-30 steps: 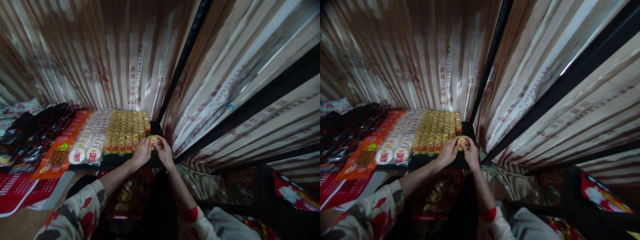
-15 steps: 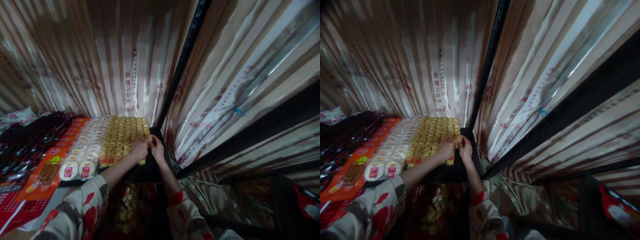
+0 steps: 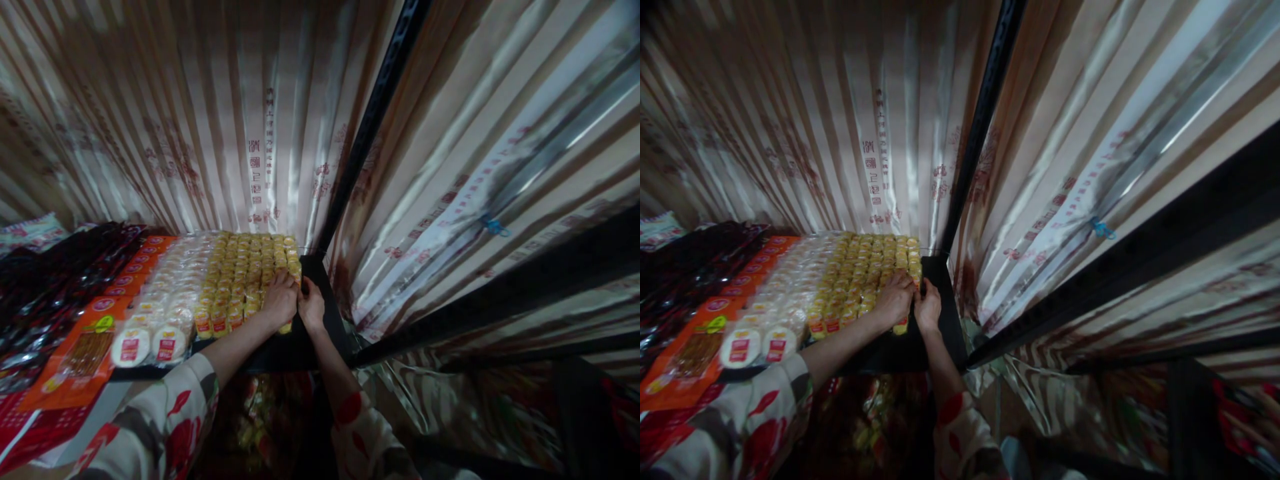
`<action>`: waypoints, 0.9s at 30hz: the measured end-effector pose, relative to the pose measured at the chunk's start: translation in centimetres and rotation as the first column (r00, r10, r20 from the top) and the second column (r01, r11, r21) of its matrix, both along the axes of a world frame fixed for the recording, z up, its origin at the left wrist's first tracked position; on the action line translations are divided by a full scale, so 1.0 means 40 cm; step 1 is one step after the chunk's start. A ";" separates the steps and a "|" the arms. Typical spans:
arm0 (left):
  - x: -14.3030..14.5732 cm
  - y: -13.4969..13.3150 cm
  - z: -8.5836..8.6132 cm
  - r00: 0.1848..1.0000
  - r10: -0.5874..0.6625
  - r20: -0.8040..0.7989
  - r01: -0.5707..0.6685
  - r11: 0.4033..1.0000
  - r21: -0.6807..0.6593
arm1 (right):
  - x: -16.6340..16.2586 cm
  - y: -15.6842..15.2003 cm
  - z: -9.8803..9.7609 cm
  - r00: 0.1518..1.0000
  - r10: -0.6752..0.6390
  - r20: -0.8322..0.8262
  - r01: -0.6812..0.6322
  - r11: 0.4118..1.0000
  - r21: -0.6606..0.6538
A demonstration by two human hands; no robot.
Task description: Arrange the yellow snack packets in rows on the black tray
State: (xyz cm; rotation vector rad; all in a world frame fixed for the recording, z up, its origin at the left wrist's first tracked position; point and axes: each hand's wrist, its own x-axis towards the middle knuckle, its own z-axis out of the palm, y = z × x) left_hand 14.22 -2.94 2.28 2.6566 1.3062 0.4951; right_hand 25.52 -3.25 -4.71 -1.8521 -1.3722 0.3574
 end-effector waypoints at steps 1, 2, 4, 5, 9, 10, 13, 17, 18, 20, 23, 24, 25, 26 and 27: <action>0.001 0.003 -0.003 1.000 -0.002 0.000 0.002 1.000 -0.002 | -0.003 -0.001 -0.001 1.000 0.008 0.006 -0.008 1.000 0.002; 0.002 0.005 -0.005 1.000 -0.004 0.000 0.004 1.000 -0.005 | -0.006 -0.002 -0.001 1.000 0.014 0.012 -0.014 1.000 0.003; 0.004 0.009 -0.006 1.000 -0.004 0.000 0.004 1.000 -0.011 | -0.012 -0.003 0.001 0.999 0.020 0.034 -0.020 1.000 -0.001; 0.005 0.009 -0.004 1.000 -0.003 -0.002 0.003 1.000 -0.012 | -0.013 -0.005 0.003 0.999 0.025 0.048 -0.025 1.000 -0.004; 0.001 -0.001 0.011 1.000 -0.010 -0.002 0.010 1.000 0.003 | -0.016 -0.019 0.014 0.997 0.037 0.064 -0.037 0.999 0.006; -0.003 -0.006 0.016 1.000 -0.019 0.005 0.018 1.000 0.018 | -0.016 -0.024 0.017 0.998 0.025 0.053 -0.026 1.000 0.015; -0.022 -0.036 0.026 0.996 -0.077 0.054 0.072 0.994 0.082 | -0.014 -0.047 0.024 1.000 -0.014 -0.001 0.014 0.998 0.054; -0.062 -0.110 0.019 0.972 -0.149 0.179 0.131 0.985 0.109 | -0.016 -0.115 0.028 0.996 -0.042 -0.084 0.056 0.983 0.174; -0.076 -0.135 0.013 0.964 -0.161 0.211 0.142 0.985 0.099 | -0.020 -0.140 0.028 0.993 -0.047 -0.107 0.069 0.975 0.211; -0.105 -0.192 -0.006 0.947 -0.190 0.260 0.176 0.981 0.076 | -0.037 -0.200 0.024 0.988 -0.056 -0.144 0.092 0.961 0.261; -0.157 -0.282 -0.050 0.924 -0.233 0.302 0.233 0.972 0.037 | -0.078 -0.299 0.005 0.985 -0.033 -0.167 0.076 0.963 0.257; -0.175 -0.311 -0.069 0.922 -0.238 0.305 0.246 0.969 0.011 | -0.095 -0.330 -0.005 0.985 -0.007 -0.172 0.050 0.968 0.246; -0.192 -0.339 -0.091 0.925 -0.234 0.299 0.253 0.967 -0.026 | -0.111 -0.359 -0.017 0.984 0.031 -0.174 0.011 0.972 0.233; -0.209 -0.364 -0.114 0.932 -0.230 0.281 0.261 0.963 -0.075 | -0.127 -0.385 -0.031 0.983 0.076 -0.167 -0.039 0.975 0.217; -0.224 -0.388 -0.139 0.943 -0.211 0.257 0.252 0.958 -0.136 | -0.141 -0.406 -0.045 0.980 0.127 -0.154 -0.097 0.978 0.186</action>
